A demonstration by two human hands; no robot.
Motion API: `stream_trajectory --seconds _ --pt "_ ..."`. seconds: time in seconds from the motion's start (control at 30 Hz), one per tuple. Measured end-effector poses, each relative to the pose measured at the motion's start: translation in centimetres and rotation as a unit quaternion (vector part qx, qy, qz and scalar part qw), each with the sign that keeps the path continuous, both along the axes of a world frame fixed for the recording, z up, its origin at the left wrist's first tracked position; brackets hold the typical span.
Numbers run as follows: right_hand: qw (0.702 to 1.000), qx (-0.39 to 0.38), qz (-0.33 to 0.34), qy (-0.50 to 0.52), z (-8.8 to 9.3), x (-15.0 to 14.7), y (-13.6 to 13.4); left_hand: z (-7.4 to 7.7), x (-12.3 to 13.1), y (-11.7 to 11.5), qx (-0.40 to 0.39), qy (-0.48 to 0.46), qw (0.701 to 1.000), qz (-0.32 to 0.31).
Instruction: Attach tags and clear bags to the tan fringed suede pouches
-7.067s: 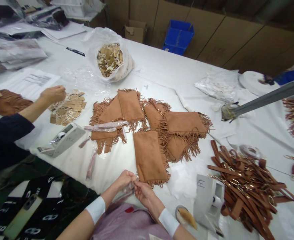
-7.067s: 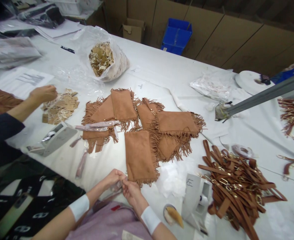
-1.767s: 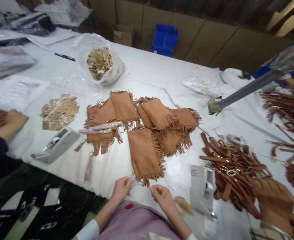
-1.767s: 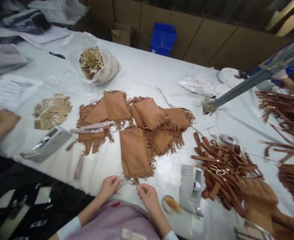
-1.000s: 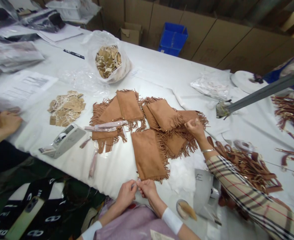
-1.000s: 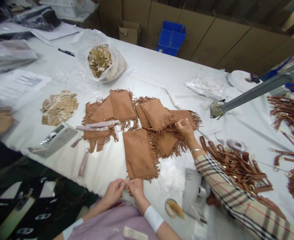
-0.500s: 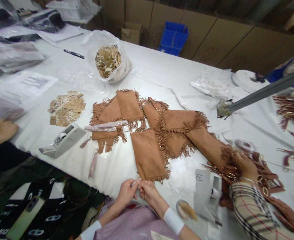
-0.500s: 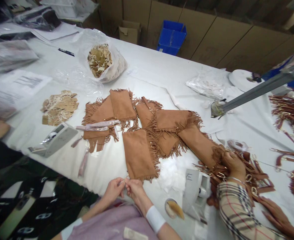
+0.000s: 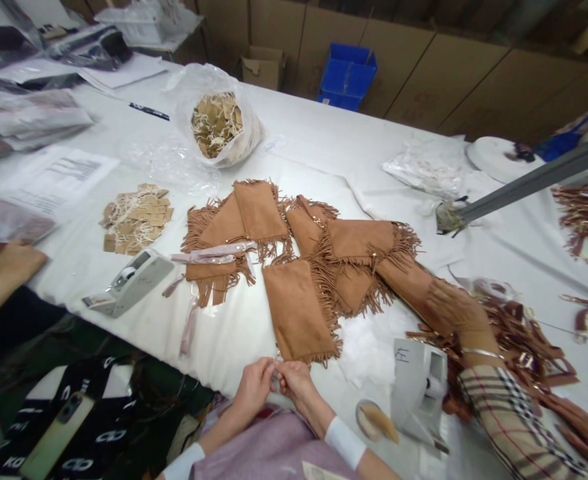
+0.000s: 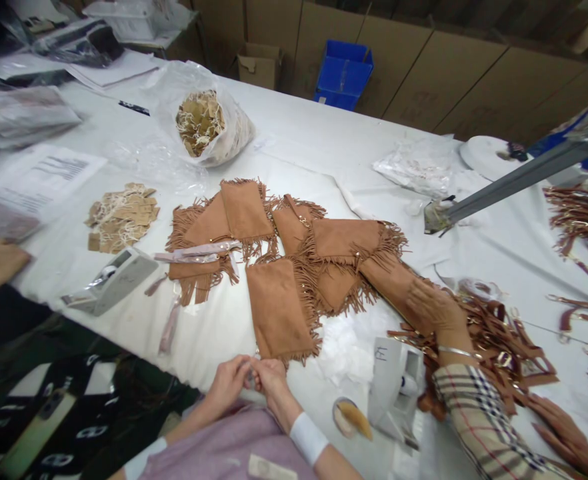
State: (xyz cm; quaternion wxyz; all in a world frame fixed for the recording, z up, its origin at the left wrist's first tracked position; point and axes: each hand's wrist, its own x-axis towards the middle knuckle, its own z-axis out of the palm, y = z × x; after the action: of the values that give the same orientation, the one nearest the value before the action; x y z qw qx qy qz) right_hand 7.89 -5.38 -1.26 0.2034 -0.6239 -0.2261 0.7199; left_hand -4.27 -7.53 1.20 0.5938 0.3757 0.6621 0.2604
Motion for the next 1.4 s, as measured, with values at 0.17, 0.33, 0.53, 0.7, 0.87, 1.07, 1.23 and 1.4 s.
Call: stream_trajectory --seconds 0.17,0.33,0.53,0.7,0.87,1.07,1.23,1.4 --pt "0.998 0.045 0.042 -0.017 -0.3 0.4 0.2 -1.0 0.3 0.6 -0.110 -0.082 0.989 0.055" --pt "0.991 0.079 0.054 -0.091 0.6 1.9 0.8 -1.2 0.1 0.6 -0.100 -0.044 0.992 0.068" --pt "0.994 0.017 0.017 -0.102 1.6 1.1 0.6 -0.5 -0.2 0.1 0.015 0.087 0.996 -0.007" --pt "0.984 -0.046 -0.148 0.084 2.4 -0.5 0.3 -0.2 0.5 0.1 0.019 0.057 0.998 0.007" --pt "0.946 -0.093 -0.214 0.224 3.2 0.1 0.3 -0.6 1.7 0.2 -0.102 -0.111 0.979 0.136" --pt "0.918 -0.119 -0.236 0.297 4.1 0.6 1.6 -0.4 0.3 0.5 -0.192 -0.308 0.915 0.177" --pt "0.960 -0.079 -0.111 0.244 4.6 1.0 2.0 -0.4 -0.8 0.7 -0.224 -0.344 0.906 0.100" --pt "0.979 0.103 0.142 -0.105 4.8 3.7 3.6 -0.7 -2.5 0.5 -0.228 -0.271 0.934 0.042"
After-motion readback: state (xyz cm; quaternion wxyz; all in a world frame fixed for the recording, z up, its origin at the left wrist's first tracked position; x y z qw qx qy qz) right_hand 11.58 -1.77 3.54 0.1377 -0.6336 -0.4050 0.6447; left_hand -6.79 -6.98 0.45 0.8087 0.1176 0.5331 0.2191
